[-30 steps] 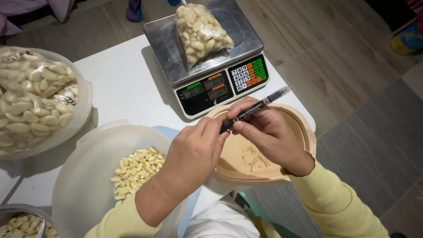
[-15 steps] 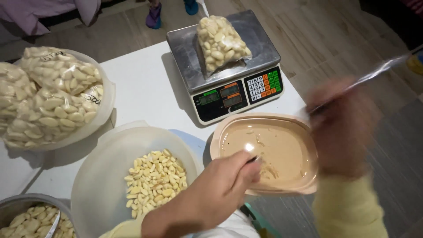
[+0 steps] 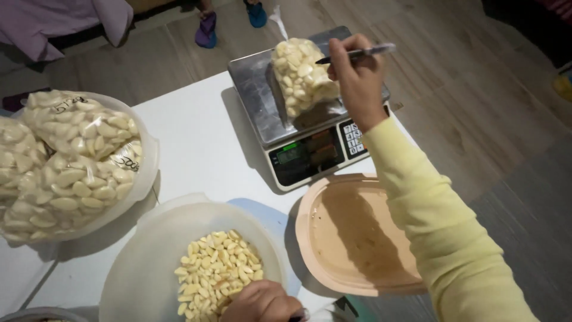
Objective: Sorting, trimming, and weighing peeled garlic cloves into plastic bags for packaging.
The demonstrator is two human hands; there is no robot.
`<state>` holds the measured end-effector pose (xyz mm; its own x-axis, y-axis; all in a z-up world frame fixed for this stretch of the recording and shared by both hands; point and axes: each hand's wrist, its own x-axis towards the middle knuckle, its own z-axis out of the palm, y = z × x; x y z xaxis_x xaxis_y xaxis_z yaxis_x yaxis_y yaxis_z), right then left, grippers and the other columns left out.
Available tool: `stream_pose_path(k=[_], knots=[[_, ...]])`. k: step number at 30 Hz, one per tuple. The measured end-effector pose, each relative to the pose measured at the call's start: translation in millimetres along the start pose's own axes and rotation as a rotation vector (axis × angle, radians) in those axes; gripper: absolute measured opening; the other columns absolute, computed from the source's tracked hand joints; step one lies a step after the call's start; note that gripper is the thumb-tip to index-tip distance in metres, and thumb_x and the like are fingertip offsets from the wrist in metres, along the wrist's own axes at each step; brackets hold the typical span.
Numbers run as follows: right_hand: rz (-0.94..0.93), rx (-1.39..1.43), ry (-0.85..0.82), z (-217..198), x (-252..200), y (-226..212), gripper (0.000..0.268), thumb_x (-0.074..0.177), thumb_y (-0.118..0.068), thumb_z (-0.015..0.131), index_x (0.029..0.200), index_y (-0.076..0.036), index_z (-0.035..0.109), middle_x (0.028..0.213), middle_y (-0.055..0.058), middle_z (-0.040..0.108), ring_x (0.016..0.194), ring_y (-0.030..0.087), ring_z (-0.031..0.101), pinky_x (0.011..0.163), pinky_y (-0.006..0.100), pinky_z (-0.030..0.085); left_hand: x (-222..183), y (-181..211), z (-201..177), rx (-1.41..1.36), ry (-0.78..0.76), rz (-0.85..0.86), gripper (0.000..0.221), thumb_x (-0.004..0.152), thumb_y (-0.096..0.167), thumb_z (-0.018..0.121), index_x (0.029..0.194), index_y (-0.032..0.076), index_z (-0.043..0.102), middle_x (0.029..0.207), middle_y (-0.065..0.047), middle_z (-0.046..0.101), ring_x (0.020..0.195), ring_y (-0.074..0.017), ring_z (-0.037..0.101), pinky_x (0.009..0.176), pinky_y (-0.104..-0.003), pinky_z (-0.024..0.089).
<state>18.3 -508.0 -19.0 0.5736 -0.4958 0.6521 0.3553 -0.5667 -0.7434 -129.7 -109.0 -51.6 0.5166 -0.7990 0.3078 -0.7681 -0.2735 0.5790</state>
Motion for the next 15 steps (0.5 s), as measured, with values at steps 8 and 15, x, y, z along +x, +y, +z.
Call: stream_pose_path(k=[8, 15], knots=[[0.021, -0.263, -0.087, 29, 19, 22, 0.029, 0.112, -0.028, 0.067, 0.092, -0.009, 0.062, 0.077, 0.004, 0.066, 0.069, 0.013, 0.064, 0.058, 0.026, 0.051, -3, -18, 0, -0.085, 0.368, -0.187, 0.009, 0.072, 0.019, 0.058, 0.063, 0.022, 0.059, 0.05, 0.007, 0.049, 0.061, -0.0193, 0.068, 0.072, -0.03, 0.064], [-0.003, -0.24, -0.084, 32, 20, 11, 0.031, 0.113, -0.026, 0.068, 0.09, -0.007, 0.059, 0.074, 0.003, 0.066, 0.068, 0.011, 0.072, 0.057, 0.024, 0.068, -13, -32, -6, -0.051, 0.218, -0.18, 0.024, 0.083, 0.014, 0.055, 0.061, 0.022, 0.061, 0.051, 0.008, 0.048, 0.077, -0.0177, 0.078, 0.077, -0.024, 0.065]])
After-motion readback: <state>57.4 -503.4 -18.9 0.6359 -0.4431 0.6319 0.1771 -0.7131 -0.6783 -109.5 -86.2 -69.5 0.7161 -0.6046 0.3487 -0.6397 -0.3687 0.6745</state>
